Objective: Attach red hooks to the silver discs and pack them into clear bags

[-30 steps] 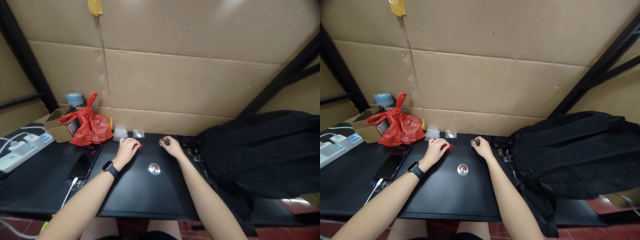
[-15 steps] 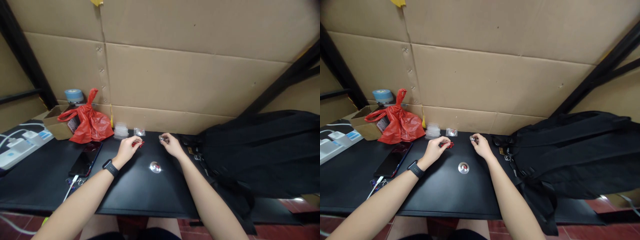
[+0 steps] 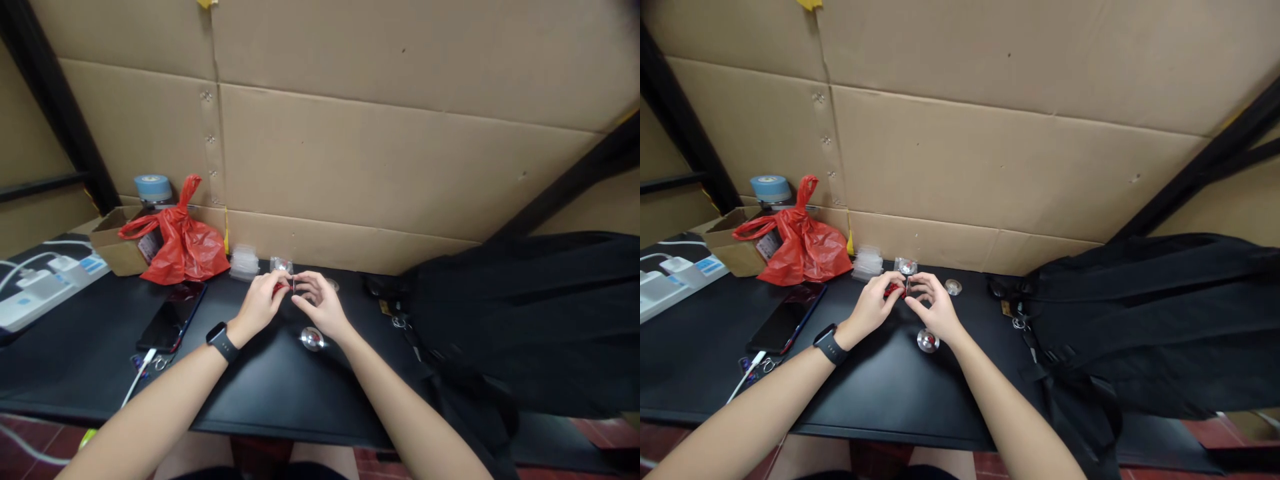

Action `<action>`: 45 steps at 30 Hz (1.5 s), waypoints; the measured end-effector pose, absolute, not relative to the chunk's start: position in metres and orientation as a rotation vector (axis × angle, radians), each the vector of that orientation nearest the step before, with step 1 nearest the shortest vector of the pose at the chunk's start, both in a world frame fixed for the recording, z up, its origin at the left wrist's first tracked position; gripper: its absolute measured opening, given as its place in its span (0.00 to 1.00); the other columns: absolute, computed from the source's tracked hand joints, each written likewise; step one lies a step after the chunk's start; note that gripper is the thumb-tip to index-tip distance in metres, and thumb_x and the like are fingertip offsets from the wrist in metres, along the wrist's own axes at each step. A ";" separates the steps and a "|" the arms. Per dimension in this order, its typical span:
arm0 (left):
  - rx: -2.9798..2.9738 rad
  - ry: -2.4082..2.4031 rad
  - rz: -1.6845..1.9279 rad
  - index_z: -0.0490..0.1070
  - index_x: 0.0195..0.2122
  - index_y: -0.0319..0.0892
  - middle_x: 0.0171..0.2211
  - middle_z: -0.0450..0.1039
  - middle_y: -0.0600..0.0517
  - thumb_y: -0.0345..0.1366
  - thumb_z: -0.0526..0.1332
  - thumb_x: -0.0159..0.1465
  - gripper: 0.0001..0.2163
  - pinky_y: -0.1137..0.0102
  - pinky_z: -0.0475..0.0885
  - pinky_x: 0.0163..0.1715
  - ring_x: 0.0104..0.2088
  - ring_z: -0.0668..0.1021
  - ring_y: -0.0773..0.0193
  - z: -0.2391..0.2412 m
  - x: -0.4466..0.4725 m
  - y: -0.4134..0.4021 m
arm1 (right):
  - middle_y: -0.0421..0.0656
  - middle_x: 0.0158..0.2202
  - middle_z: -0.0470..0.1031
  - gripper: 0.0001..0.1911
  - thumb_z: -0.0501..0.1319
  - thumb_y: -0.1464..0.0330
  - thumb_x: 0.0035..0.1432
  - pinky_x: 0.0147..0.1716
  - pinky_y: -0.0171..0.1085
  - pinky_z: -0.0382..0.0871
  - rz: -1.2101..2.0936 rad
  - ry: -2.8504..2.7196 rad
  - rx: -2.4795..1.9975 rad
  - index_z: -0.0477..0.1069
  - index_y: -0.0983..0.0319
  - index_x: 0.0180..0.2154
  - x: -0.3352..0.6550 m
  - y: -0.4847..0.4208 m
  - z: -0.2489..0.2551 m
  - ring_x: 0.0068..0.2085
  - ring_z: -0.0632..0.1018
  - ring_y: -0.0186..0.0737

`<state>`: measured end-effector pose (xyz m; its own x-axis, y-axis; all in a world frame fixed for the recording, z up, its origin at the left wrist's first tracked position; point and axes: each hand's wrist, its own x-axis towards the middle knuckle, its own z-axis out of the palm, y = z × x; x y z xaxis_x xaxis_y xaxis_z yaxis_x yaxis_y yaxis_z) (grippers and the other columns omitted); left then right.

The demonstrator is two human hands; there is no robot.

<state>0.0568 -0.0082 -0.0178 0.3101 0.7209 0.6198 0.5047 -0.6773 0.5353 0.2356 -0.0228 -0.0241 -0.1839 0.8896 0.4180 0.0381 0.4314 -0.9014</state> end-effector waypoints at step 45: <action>2.388 1.292 1.310 0.69 0.42 0.45 0.43 0.75 0.50 0.38 0.54 0.70 0.06 0.62 0.60 0.47 0.47 0.74 0.59 -0.006 0.060 -0.026 | 0.46 0.42 0.71 0.13 0.53 0.61 0.68 0.45 0.40 0.68 0.591 -1.926 -0.972 0.69 0.59 0.33 0.239 -0.028 -0.013 0.44 0.74 0.41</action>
